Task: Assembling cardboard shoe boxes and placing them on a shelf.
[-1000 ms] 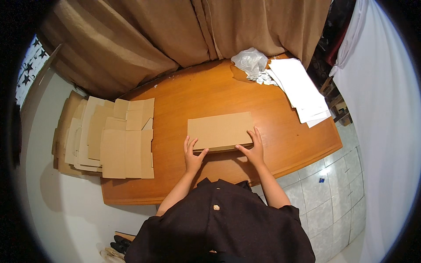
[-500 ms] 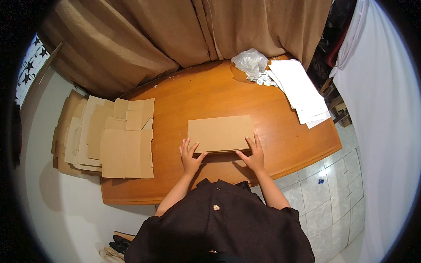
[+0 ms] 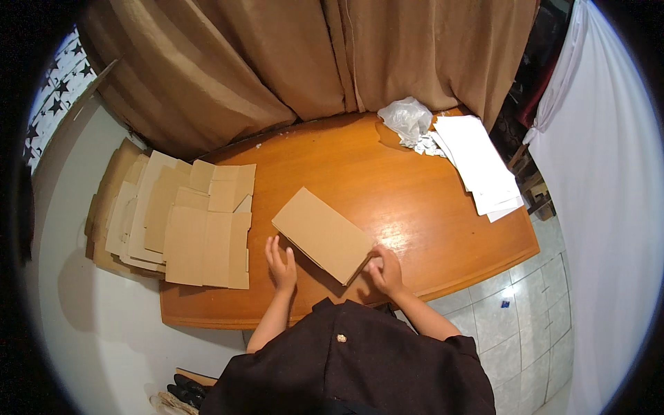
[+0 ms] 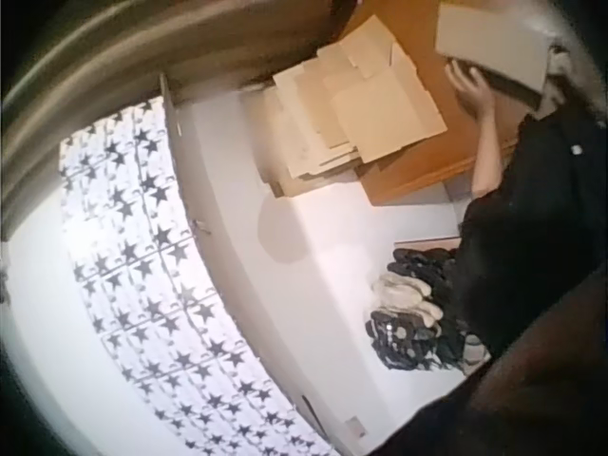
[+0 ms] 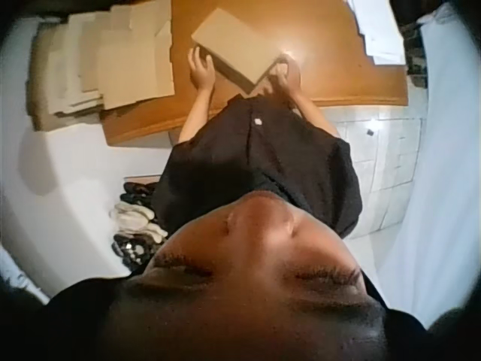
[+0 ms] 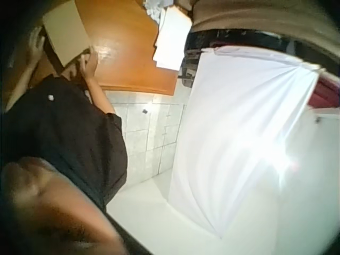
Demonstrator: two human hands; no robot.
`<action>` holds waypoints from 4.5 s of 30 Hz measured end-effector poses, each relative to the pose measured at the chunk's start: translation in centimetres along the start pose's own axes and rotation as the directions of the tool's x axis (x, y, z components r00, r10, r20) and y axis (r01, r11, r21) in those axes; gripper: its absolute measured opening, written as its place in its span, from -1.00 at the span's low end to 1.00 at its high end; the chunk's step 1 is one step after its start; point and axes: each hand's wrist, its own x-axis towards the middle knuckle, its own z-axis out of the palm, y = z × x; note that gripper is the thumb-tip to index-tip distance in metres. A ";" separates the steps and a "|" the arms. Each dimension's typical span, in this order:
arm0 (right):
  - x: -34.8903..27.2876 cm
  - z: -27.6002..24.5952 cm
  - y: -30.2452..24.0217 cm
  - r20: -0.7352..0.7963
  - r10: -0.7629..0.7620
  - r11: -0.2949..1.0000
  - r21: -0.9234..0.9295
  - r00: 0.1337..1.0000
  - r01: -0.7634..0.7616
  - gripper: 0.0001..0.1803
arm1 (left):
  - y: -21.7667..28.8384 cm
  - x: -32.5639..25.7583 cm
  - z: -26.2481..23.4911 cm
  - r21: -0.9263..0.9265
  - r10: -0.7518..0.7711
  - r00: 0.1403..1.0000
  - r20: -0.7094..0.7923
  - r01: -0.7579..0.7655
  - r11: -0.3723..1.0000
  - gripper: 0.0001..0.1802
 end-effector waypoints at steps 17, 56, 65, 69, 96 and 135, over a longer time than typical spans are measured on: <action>-1.5 7.6 -2.8 0.284 0.416 0.808 0.320 0.864 -0.495 -0.40 | -4.8 -7.1 1.1 -0.565 -0.030 0.893 0.449 0.310 0.765 -0.15; -29.6 2.5 -40.5 0.015 -0.978 -0.082 0.890 0.207 -0.448 -0.32 | 33.9 -55.5 -25.0 -0.112 -0.147 0.243 -0.959 0.152 0.982 -0.09; -45.0 -2.4 -55.6 -0.126 -0.966 -0.229 0.829 0.228 -0.511 -0.33 | 41.4 -70.9 -36.1 0.185 0.130 0.150 -0.980 0.453 0.872 0.41; -50.1 -3.2 -61.3 -0.138 -0.953 -0.268 0.798 0.270 -0.539 -0.32 | 42.9 -77.1 -40.9 0.240 0.175 0.170 -0.970 0.538 0.808 0.41; -58.7 3.0 -108.1 -0.767 -0.549 -0.624 0.640 0.331 0.448 -0.36 | 47.2 -84.1 -92.4 0.764 0.665 0.386 -0.640 0.229 0.603 -0.39; -64.2 4.8 -123.9 -0.361 -0.870 0.252 0.263 0.337 0.931 -0.32 | 35.9 -83.2 -106.5 0.685 0.322 0.607 -0.727 0.671 0.283 -0.22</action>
